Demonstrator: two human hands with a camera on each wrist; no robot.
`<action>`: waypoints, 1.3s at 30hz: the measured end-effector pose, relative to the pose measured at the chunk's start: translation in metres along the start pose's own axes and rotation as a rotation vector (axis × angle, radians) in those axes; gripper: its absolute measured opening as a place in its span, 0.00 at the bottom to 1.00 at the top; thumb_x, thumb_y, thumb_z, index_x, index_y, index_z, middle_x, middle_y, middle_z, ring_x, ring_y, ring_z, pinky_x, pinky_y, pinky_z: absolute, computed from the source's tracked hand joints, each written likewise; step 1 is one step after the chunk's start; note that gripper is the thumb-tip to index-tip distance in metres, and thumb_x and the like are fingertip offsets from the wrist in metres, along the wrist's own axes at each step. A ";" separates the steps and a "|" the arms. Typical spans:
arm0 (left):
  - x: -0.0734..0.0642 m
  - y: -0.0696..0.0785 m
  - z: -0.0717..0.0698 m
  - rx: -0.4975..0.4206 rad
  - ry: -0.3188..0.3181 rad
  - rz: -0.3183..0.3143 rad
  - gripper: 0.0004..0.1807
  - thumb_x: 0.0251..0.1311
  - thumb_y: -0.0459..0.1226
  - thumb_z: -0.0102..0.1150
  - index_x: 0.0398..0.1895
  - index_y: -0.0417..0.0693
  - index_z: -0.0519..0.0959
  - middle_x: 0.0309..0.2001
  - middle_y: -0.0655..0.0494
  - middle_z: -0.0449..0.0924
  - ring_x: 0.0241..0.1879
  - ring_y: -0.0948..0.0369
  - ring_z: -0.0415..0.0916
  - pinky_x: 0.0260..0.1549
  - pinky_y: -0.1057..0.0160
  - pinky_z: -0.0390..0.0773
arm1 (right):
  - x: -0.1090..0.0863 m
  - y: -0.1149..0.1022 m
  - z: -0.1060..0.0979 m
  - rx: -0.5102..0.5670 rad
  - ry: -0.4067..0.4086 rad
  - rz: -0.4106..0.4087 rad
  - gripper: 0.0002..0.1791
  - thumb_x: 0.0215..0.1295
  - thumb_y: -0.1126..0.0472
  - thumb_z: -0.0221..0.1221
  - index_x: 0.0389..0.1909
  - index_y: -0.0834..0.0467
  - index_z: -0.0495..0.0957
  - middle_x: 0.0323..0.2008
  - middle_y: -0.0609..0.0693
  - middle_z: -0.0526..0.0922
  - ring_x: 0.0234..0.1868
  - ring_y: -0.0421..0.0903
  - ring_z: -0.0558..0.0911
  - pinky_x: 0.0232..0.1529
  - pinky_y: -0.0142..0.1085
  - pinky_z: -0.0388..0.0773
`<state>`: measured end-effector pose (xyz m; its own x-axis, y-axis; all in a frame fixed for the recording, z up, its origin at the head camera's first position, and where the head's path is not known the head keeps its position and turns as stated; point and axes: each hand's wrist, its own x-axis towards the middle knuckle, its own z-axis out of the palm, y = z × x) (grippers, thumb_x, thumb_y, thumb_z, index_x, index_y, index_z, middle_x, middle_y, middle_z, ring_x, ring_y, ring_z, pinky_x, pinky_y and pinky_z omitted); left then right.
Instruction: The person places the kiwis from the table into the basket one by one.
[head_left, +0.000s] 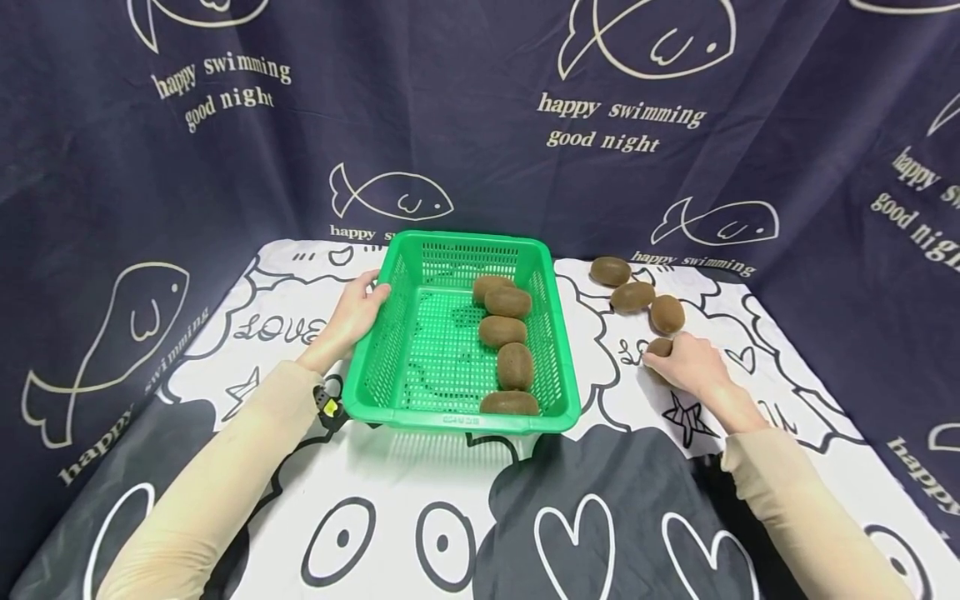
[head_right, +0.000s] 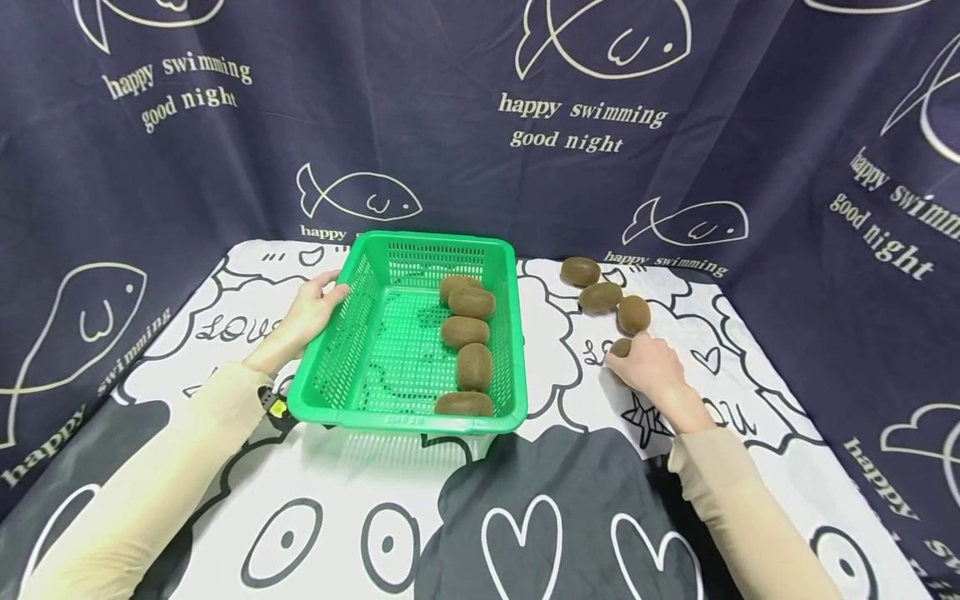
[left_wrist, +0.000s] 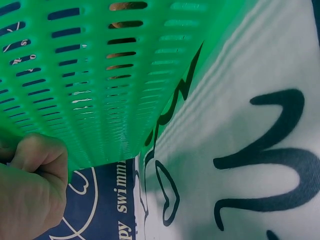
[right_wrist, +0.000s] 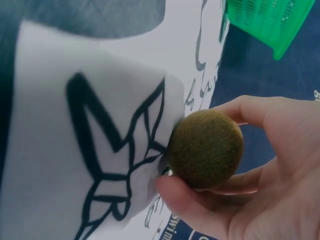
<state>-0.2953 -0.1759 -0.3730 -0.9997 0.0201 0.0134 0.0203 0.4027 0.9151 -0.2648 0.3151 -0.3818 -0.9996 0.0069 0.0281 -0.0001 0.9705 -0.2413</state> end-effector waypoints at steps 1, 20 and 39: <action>0.000 0.000 0.000 0.000 0.001 -0.001 0.27 0.74 0.42 0.39 0.73 0.45 0.58 0.50 0.38 0.75 0.35 0.56 0.79 0.33 0.62 0.86 | 0.000 -0.002 0.000 0.008 0.001 -0.004 0.23 0.57 0.45 0.59 0.30 0.65 0.79 0.28 0.66 0.81 0.27 0.60 0.78 0.25 0.48 0.73; 0.000 0.002 0.000 -0.015 0.001 -0.005 0.27 0.73 0.42 0.39 0.73 0.45 0.57 0.49 0.38 0.76 0.33 0.58 0.80 0.32 0.61 0.86 | -0.006 -0.053 -0.014 0.091 0.144 -0.152 0.21 0.58 0.47 0.58 0.29 0.65 0.72 0.23 0.59 0.77 0.25 0.56 0.76 0.24 0.44 0.70; 0.000 0.002 0.000 -0.006 -0.001 -0.014 0.27 0.73 0.42 0.39 0.73 0.46 0.59 0.48 0.37 0.76 0.33 0.56 0.81 0.31 0.59 0.87 | -0.011 -0.107 -0.033 0.118 0.216 -0.285 0.21 0.59 0.48 0.59 0.34 0.65 0.75 0.24 0.56 0.77 0.26 0.55 0.77 0.24 0.39 0.69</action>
<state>-0.2951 -0.1754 -0.3714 -0.9999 0.0150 0.0001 0.0061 0.3971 0.9178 -0.2532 0.2191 -0.3244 -0.9300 -0.1963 0.3108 -0.2930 0.9064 -0.3043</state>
